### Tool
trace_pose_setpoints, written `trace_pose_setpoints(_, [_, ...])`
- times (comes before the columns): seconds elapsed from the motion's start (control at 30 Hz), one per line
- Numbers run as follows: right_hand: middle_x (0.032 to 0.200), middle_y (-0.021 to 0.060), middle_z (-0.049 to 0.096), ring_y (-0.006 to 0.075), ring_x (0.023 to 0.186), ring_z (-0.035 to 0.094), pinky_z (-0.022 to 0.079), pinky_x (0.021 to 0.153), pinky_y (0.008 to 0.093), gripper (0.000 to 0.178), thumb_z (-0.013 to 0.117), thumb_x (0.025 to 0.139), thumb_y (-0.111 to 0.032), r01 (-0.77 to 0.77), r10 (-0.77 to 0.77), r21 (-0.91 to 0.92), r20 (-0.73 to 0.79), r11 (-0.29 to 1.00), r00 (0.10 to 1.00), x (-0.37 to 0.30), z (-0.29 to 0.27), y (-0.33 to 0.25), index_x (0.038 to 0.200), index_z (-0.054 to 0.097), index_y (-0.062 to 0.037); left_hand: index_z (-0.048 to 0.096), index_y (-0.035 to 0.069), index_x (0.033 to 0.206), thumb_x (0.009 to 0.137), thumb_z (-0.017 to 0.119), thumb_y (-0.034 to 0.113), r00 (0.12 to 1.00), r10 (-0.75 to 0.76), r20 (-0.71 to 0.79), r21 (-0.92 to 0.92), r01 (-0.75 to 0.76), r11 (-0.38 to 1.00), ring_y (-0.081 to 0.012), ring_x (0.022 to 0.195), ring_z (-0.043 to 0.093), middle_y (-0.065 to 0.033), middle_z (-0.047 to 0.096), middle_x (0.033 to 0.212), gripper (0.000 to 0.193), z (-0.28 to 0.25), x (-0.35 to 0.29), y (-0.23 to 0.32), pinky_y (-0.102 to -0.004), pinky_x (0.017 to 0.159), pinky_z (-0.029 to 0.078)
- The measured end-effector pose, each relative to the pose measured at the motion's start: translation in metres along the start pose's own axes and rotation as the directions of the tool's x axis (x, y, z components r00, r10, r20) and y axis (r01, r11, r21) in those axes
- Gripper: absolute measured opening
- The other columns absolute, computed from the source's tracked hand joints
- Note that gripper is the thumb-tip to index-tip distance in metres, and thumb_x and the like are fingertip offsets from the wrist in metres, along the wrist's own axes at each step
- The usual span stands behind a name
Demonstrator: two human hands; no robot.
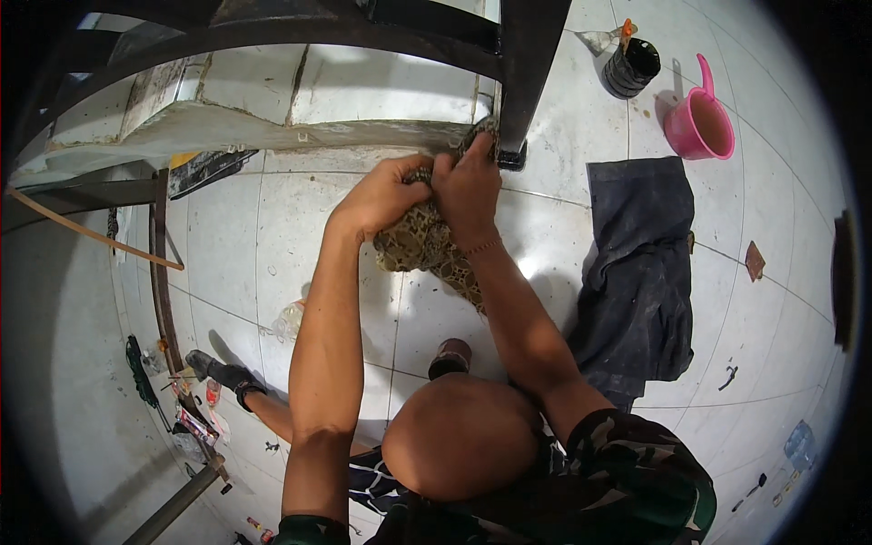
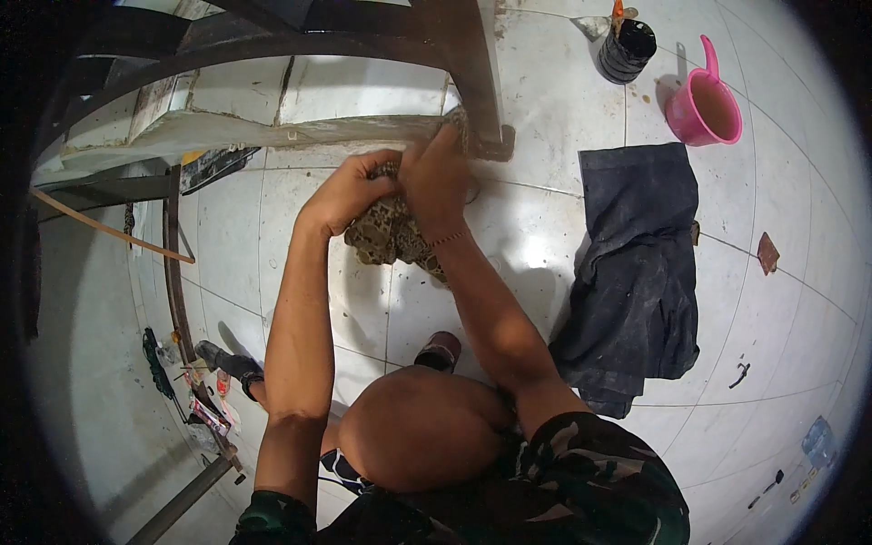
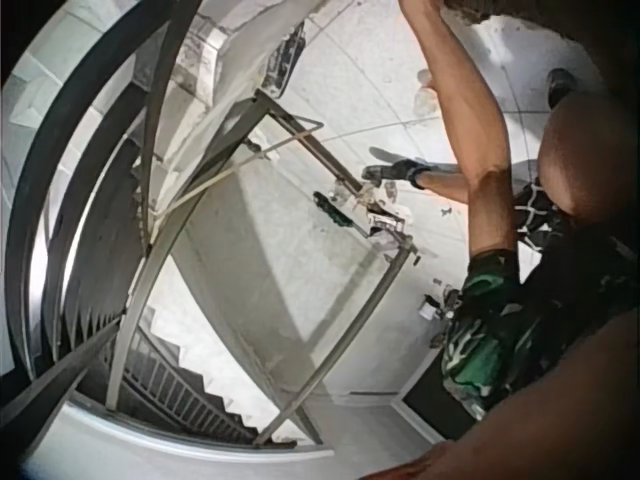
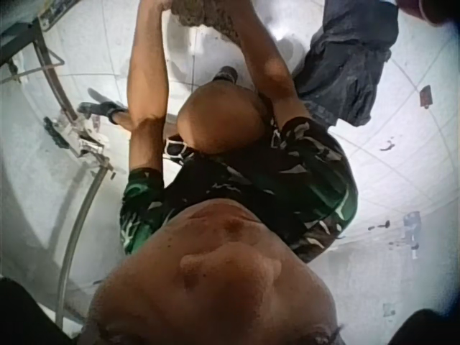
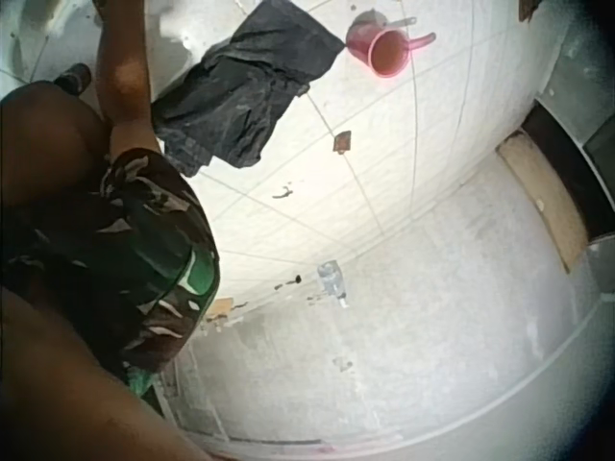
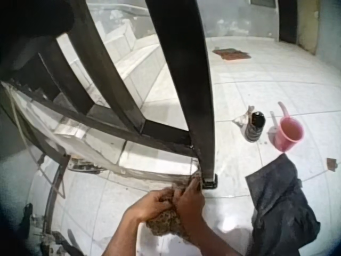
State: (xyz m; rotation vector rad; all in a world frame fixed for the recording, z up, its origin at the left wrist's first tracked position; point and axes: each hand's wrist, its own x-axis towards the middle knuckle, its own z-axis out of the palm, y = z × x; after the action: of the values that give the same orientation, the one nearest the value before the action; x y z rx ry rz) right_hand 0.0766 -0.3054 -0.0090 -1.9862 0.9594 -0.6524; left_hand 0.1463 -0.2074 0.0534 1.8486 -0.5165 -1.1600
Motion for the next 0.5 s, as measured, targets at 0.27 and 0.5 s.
trace_pose_setpoints(0.27, [0.064, 0.027, 0.057, 0.0445, 0.062, 0.059, 0.049, 0.057, 0.0497, 0.032, 0.054, 0.074, -0.015, -0.069, 0.068, 0.009, 0.102, 0.998, 0.993, 0.01, 0.003, -0.011, 0.093, 0.036, 0.0029, 0.051, -0.003, 0.12, 0.08, 0.051, -0.002, 0.998, -0.053, -0.026, -0.073, 0.051, 0.996, -0.0148, 0.087, 0.06, -0.0102, 0.062, 0.103, 0.041, -0.002, 0.0, 0.003, -0.0256, 0.079, 0.048])
trace_pose_setpoints(0.5, [0.071, 0.0259, 0.058, 0.0437, 0.068, 0.059, 0.049, 0.061, 0.0493, 0.031, 0.053, 0.077, -0.017, -0.043, 0.043, -0.004, 0.099, 0.999, 0.994, 0.016, 0.001, -0.011, 0.096, 0.037, 0.0015, 0.051, -0.005, 0.119, 0.08, 0.051, -0.001, 0.996, -0.059, -0.07, -0.322, 0.034, 0.946, -0.0154, 0.087, 0.061, -0.0113, 0.063, 0.101, 0.039, 0.003, 0.0, 0.007, -0.0258, 0.078, 0.049])
